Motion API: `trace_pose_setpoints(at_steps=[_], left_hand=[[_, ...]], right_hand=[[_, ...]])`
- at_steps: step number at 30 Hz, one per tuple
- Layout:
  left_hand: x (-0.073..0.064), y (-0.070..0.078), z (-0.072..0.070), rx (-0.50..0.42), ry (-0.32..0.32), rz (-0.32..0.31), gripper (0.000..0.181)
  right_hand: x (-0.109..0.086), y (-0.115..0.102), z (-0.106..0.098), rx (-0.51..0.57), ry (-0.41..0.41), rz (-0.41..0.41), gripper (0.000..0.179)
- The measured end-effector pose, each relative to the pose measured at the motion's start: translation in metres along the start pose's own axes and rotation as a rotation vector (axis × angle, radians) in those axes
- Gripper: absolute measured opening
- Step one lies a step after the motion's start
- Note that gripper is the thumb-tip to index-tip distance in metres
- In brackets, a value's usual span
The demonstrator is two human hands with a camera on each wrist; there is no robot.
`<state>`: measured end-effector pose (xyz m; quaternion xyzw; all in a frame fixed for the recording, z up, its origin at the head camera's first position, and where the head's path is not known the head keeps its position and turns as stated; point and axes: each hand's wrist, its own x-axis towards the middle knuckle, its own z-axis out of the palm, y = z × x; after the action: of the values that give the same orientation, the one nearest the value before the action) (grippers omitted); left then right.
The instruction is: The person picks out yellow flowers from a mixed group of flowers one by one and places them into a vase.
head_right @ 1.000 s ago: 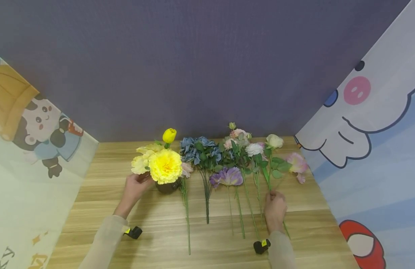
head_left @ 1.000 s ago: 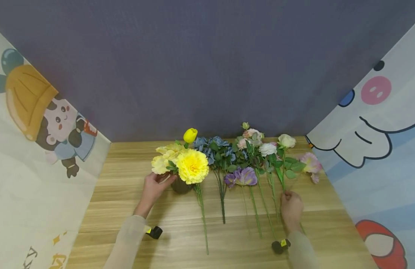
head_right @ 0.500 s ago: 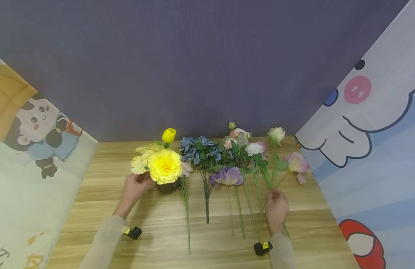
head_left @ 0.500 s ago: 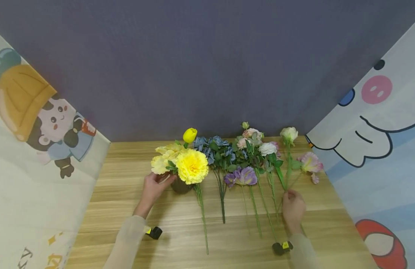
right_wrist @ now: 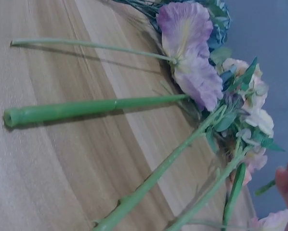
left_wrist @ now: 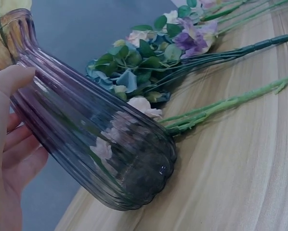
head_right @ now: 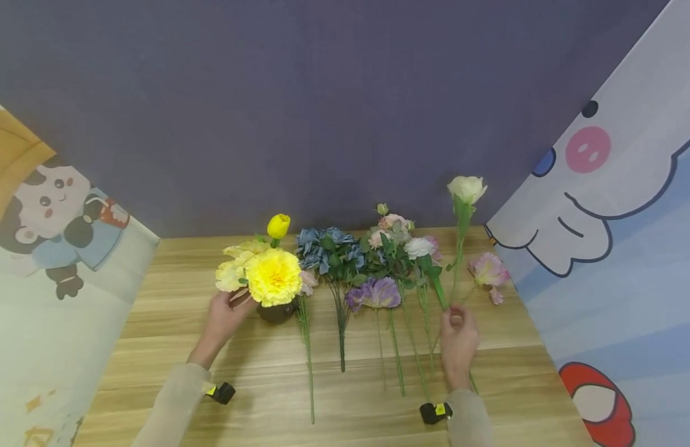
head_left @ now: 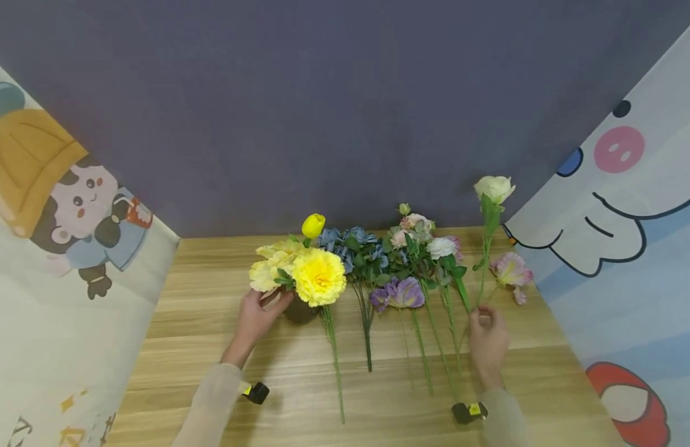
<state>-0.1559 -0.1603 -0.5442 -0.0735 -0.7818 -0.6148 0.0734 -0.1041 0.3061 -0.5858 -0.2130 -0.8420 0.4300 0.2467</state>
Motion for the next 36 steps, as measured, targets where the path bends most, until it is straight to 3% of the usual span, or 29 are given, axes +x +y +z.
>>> trace_pose_setpoints(at_steps=[5,12,17,19,24,29,36], left_hand=[[0.000,0.000,0.006,0.078,0.019,0.068,0.075],[0.002,0.000,0.009,0.136,0.073,0.123,0.079],[0.002,0.001,0.010,0.140,0.080,0.120,0.075],[0.003,0.000,0.010,0.141,0.085,0.136,0.074],[0.003,-0.002,0.010,0.133,0.092,0.167,0.072],[0.002,-0.002,0.010,0.112,0.102,0.150,0.073],[0.003,0.001,0.012,0.072,0.101,0.115,0.074]], right_hand=[[-0.003,-0.008,0.003,0.113,0.006,-0.118,0.020],[-0.004,-0.012,0.009,0.197,0.027,-0.394,0.029],[-0.013,-0.043,0.005,0.213,0.090,-0.529,0.026],[-0.018,-0.056,0.003,0.230,0.094,-0.547,0.023],[-0.025,-0.060,0.005,0.258,0.074,-0.560,0.018],[-0.026,-0.062,0.007,0.279,0.030,-0.553,0.019],[-0.019,-0.072,0.008,0.302,0.037,-0.504,0.013]])
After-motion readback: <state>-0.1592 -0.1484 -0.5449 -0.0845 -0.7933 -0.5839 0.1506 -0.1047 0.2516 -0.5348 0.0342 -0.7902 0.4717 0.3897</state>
